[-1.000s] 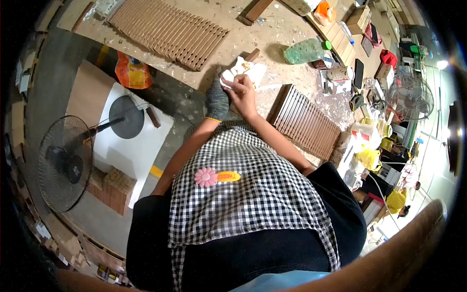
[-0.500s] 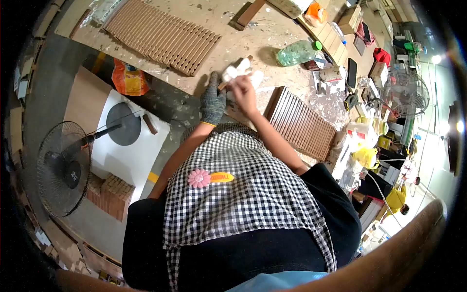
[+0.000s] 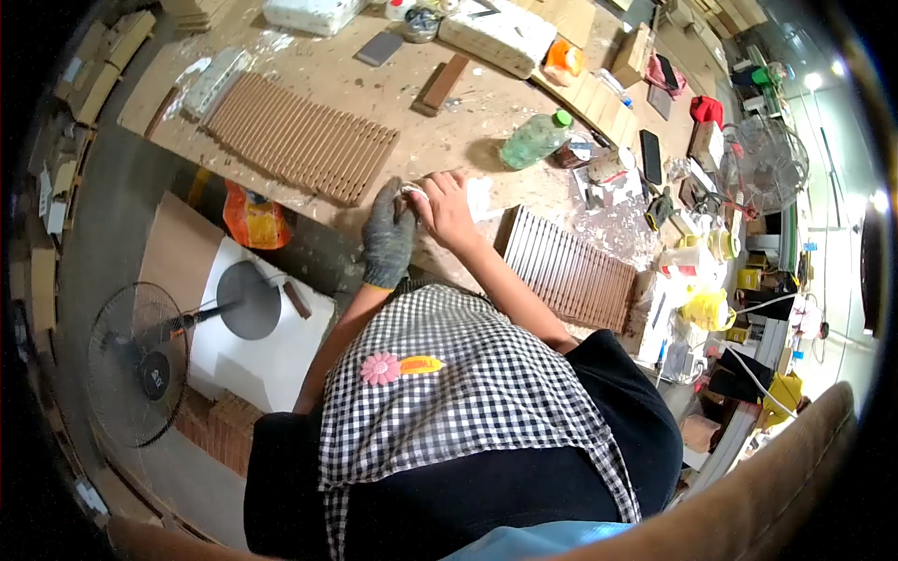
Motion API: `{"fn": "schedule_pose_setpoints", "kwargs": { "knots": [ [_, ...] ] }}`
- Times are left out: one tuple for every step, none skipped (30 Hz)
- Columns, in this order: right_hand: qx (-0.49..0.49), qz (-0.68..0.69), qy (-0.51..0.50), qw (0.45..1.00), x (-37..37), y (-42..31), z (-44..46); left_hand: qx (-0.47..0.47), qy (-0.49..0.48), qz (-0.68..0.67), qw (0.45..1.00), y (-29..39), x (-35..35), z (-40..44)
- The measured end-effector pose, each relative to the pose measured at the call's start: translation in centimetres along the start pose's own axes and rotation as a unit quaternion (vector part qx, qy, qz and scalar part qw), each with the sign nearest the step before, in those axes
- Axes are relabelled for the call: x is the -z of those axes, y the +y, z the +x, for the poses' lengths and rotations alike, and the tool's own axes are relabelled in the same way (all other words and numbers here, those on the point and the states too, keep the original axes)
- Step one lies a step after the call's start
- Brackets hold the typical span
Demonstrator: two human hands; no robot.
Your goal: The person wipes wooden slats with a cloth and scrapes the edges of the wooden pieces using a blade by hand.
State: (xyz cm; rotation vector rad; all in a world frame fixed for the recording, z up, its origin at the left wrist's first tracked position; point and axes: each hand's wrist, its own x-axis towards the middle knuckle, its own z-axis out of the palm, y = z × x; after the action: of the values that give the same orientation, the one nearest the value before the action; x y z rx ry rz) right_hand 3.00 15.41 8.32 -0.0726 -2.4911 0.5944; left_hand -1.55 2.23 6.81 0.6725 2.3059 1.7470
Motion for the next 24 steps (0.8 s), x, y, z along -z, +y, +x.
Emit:
{"fn": "schedule_pose_setpoints", "kwargs": {
  "knots": [
    [0.007,-0.009,-0.041,0.999,0.9,0.8,0.3,0.036,-0.026,-0.06,0.997,0.6,0.6,-0.2],
    [0.007,-0.008,-0.026,1.0,1.4,1.8,0.2,0.053,-0.022,-0.137,0.989,1.6,1.3,-0.4],
    [0.003,-0.01,-0.009,1.0,1.8,3.4,-0.2,0.07,-0.023,-0.215,0.974,2.5,1.9,-0.6],
    [-0.024,-0.024,-0.002,0.999,1.7,5.8,-1.4,0.059,-0.024,-0.293,0.954,2.9,2.4,-0.4],
    [-0.047,0.006,0.032,0.998,2.5,7.2,-1.9,0.104,-0.031,-0.284,0.953,3.5,2.9,-0.3],
    [-0.121,0.018,0.075,0.99,3.6,8.2,-2.5,0.122,-0.034,-0.288,0.949,3.2,3.3,0.1],
    [-0.192,0.033,0.116,0.974,4.8,9.2,-3.0,0.142,-0.035,-0.292,0.945,2.9,3.7,0.5],
    [-0.18,0.065,0.199,0.961,6.4,11.0,-2.5,0.191,0.001,-0.363,0.912,2.2,3.8,1.1],
    [-0.168,0.099,0.276,0.941,8.9,10.9,-0.7,0.243,0.041,-0.428,0.87,0.6,3.4,1.7],
    [-0.208,-0.049,0.318,0.923,11.6,10.2,0.2,0.296,0.085,-0.485,0.819,-2.0,3.3,1.8],
    [-0.136,-0.16,0.336,0.918,13.8,10.2,1.9,0.243,0.015,-0.367,0.898,-5.5,2.6,1.6],
    [-0.099,-0.166,0.369,0.909,14.2,11.4,3.4,0.176,-0.035,-0.241,0.954,-9.0,2.0,1.4],
    [-0.081,-0.188,0.344,0.916,14.7,10.7,4.9,0.102,-0.07,-0.079,0.989,-9.2,1.9,0.9],
    [-0.099,-0.186,0.246,0.946,13.8,11.7,4.8,0.024,-0.079,0.086,0.993,-9.4,1.8,0.5],
    [-0.108,-0.185,0.148,0.965,13.0,12.9,4.6,0.005,-0.086,0.166,0.982,-9.3,1.4,0.4],
    [-0.058,-0.206,0.102,0.972,11.3,14.3,3.8,-0.016,-0.091,0.245,0.965,-9.2,1.1,0.3],
    [-0.033,-0.228,0.108,0.967,10.6,14.7,3.4,0.079,-0.089,0.201,0.972,-9.1,0.5,0.6],
    [-0.034,-0.21,0.117,0.97,10.5,14.9,3.3,-0.023,-0.135,0.212,0.968,-11.5,0.6,0.4],
    [-0.035,-0.191,0.125,0.973,10.3,15.1,3.2,-0.012,-0.139,0.131,0.982,-13.7,0.3,0.2],
    [-0.053,-0.174,0.14,0.973,10.3,15.3,3.1,0.0,-0.143,0.049,0.989,-15.9,-0.1,-0.1],
    [-0.06,-0.132,0.135,0.98,10.5,16.0,3.1,0.12,-0.104,-0.128,0.979,-16.1,-0.4,-0.1],
    [-0.086,-0.13,0.139,0.978,10.8,16.8,3.1,0.214,-0.085,-0.281,0.932,-16.2,-0.5,0.0],
    [-0.115,-0.127,0.142,0.975,11.2,17.2,2.7,0.301,-0.036,-0.422,0.854,-15.1,-0.3,0.2],
    [-0.118,-0.109,0.14,0.977,11.2,19.1,2.4,0.362,-0.008,-0.536,0.763,-9.9,1.0,0.7]
  ]
}}
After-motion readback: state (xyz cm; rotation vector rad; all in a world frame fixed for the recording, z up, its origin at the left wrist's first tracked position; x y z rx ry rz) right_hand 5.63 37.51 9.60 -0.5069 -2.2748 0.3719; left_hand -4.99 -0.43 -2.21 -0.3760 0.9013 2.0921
